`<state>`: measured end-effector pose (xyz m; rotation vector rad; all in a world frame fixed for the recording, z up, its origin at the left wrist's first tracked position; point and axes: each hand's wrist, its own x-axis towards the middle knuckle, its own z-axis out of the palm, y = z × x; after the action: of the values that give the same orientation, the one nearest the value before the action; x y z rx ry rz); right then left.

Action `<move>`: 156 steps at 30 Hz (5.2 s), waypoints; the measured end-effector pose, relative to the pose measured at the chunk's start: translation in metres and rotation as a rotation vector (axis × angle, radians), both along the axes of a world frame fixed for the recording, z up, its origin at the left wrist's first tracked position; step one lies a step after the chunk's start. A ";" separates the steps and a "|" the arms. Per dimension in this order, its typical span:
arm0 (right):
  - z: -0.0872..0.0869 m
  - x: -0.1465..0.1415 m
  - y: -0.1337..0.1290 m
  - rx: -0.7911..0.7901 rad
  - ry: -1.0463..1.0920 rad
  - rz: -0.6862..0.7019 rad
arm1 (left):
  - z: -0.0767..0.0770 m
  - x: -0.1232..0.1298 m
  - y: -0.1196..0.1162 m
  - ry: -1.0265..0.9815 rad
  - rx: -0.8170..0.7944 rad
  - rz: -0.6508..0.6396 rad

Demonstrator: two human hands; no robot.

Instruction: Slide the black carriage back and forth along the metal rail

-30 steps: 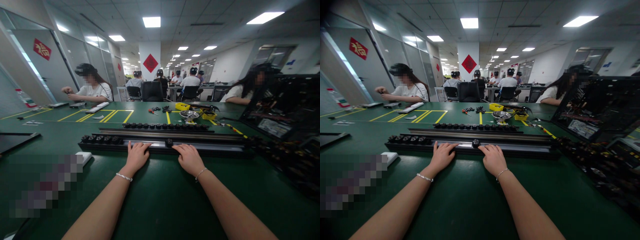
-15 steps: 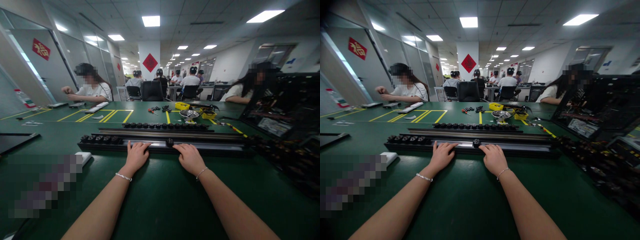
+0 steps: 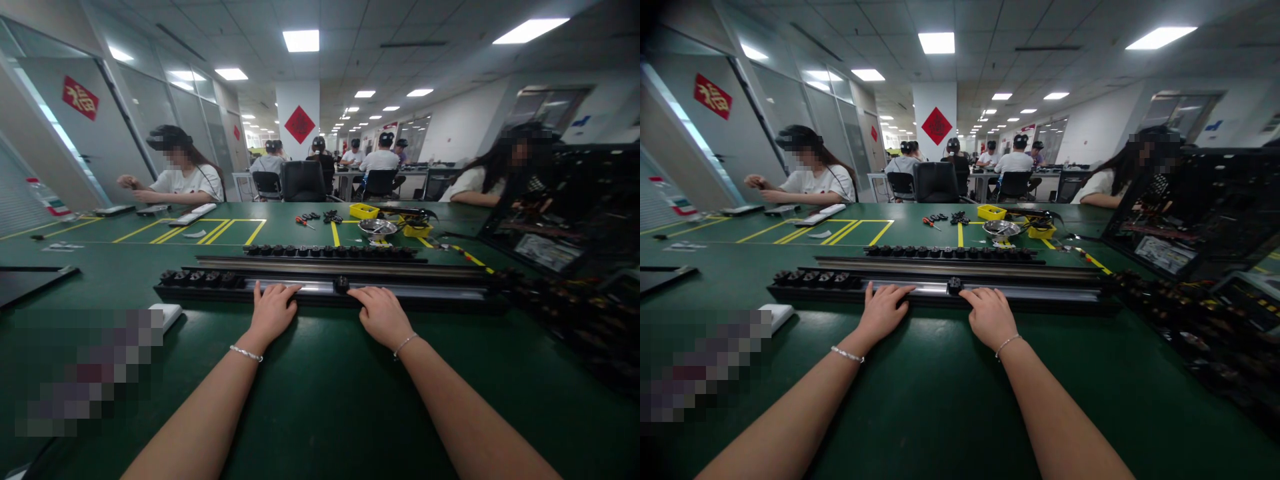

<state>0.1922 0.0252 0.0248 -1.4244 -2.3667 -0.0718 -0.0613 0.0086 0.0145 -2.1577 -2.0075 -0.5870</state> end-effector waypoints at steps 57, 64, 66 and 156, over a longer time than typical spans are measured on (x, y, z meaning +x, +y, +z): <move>0.002 0.007 0.004 0.001 0.013 0.003 | -0.002 -0.001 0.001 -0.001 0.012 -0.011; 0.000 0.009 0.005 0.013 0.014 0.003 | -0.002 -0.001 0.000 0.009 0.006 -0.013; -0.001 0.011 0.006 0.018 0.010 0.005 | -0.002 -0.001 0.001 0.010 0.006 -0.014; 0.007 0.021 0.007 -0.003 -0.020 -0.142 | 0.000 -0.001 0.000 0.013 0.039 -0.021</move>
<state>0.2136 0.0323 0.0322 -1.5991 -2.2789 -0.1199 -0.0623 0.0083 0.0140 -2.1570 -1.9532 -0.6076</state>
